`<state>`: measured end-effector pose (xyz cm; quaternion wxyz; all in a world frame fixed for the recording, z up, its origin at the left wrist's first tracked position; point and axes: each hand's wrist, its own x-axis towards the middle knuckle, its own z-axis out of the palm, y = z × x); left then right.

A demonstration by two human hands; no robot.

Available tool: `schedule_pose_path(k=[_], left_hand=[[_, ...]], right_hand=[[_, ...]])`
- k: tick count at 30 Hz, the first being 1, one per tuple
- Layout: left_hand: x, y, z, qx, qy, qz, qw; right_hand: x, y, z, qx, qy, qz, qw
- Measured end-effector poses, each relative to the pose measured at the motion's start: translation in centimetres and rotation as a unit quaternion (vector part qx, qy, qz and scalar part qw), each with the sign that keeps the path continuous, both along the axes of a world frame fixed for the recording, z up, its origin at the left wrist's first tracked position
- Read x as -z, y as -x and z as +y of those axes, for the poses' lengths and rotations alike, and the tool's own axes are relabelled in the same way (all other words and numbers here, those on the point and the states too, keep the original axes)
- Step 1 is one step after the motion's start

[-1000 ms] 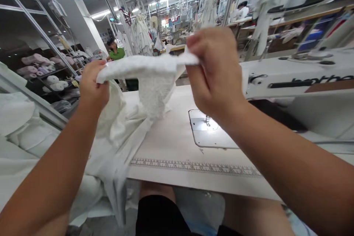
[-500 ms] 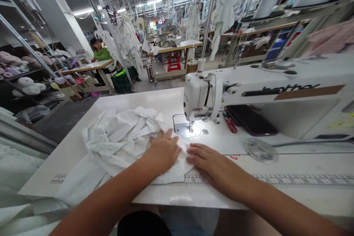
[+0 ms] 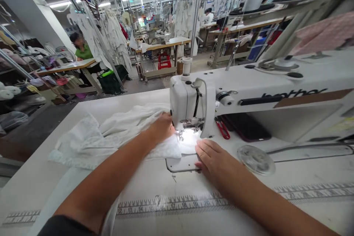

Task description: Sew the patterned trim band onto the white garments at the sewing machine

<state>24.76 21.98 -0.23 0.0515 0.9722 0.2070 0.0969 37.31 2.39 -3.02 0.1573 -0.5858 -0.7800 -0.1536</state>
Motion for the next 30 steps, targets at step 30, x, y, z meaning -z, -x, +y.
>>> schedule_pose_path(k=[30], left_hand=[[2.6,4.0,-7.9,0.052,-0.13,-0.045,0.989]], right_hand=[[-2.2,-0.4,1.9,-0.004,0.175,0.056,0.983]])
